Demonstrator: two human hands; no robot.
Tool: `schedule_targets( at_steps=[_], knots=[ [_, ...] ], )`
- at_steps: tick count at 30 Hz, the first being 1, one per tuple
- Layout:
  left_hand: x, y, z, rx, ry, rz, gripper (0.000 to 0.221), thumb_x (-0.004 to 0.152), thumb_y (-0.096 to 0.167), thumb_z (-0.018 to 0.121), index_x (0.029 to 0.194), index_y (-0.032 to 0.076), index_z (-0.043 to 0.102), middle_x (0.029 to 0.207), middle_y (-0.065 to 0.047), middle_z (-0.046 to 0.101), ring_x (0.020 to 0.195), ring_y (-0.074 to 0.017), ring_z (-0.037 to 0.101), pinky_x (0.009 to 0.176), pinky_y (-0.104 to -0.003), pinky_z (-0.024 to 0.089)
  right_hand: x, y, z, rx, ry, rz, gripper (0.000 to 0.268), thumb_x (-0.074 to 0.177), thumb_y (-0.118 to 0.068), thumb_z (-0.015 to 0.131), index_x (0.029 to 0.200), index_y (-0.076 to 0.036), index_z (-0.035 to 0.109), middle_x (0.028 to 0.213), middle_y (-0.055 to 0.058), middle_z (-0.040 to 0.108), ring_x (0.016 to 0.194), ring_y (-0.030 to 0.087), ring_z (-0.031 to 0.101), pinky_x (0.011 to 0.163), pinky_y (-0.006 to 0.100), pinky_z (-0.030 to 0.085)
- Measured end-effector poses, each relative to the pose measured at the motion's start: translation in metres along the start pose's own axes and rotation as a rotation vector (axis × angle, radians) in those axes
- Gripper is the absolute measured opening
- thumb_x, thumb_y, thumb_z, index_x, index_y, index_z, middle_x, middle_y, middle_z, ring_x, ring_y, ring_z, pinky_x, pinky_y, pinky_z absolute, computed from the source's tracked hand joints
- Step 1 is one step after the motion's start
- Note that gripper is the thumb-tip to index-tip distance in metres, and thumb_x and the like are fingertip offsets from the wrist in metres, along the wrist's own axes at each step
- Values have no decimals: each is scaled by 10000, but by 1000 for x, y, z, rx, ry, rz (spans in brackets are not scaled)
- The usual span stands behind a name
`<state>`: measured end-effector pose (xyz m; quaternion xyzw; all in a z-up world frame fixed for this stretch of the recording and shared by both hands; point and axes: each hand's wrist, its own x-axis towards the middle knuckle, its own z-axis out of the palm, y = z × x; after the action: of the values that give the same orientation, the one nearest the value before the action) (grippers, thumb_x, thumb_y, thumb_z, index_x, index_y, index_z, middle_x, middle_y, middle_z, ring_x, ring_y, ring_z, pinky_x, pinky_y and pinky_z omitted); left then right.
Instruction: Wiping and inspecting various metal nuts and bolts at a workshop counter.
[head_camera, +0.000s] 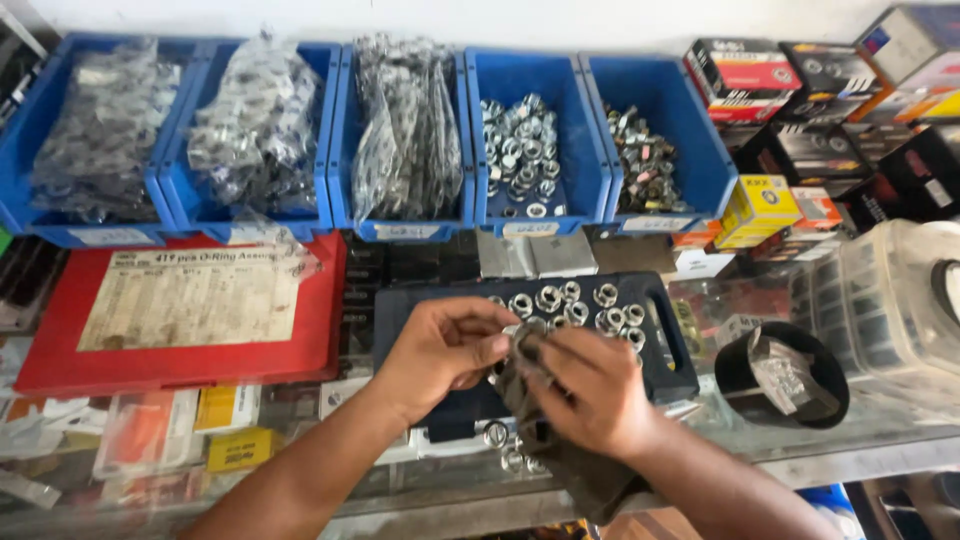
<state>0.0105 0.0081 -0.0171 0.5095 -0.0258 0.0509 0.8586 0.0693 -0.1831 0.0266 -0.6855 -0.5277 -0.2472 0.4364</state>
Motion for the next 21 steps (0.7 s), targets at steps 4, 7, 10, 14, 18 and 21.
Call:
schedule_targets(
  at_steps=[4,7,10,14,18,21],
  knots=[
    [-5,16,12,303,-26,164,297,843,-63,739,1136,-64,687,858,-171,744,368,-87,487,317,-221,362,-4,-12,-5,-24,11,35,193,759,-47,824,875,62,716,799,204,731,567,348,700,492,376,570],
    [-7,33,20,614,-54,340,328,835,-63,734,1158,-36,679,913,-161,753,402,-104,523,327,-234,390,1,-8,-19,-49,30,59,206,747,-41,819,876,79,714,808,204,737,563,313,695,489,345,561],
    [-17,44,21,905,-87,515,361,828,-64,730,1180,-8,672,968,-152,763,436,-122,559,337,-249,417,-3,-10,-32,-88,40,91,219,734,-35,814,877,96,712,817,204,743,559,278,690,486,314,551],
    [-12,66,25,1338,-76,775,412,817,-64,724,1213,33,660,1050,-137,777,487,-150,613,352,-270,457,-4,-12,-51,-127,21,118,241,715,-27,806,878,122,709,830,204,751,554,225,682,481,268,536],
    [47,97,37,1710,-181,630,287,904,-120,613,1148,17,549,777,-92,695,406,-130,548,277,-222,400,1,-5,-66,-173,192,226,126,734,103,703,833,151,643,828,217,698,544,201,533,523,270,429],
    [114,100,43,1787,-196,685,254,873,-173,533,727,28,586,619,-86,584,443,-157,477,367,-295,444,10,-2,-61,-218,246,204,41,780,96,709,778,91,668,697,120,644,471,144,380,465,251,288]
  ],
)
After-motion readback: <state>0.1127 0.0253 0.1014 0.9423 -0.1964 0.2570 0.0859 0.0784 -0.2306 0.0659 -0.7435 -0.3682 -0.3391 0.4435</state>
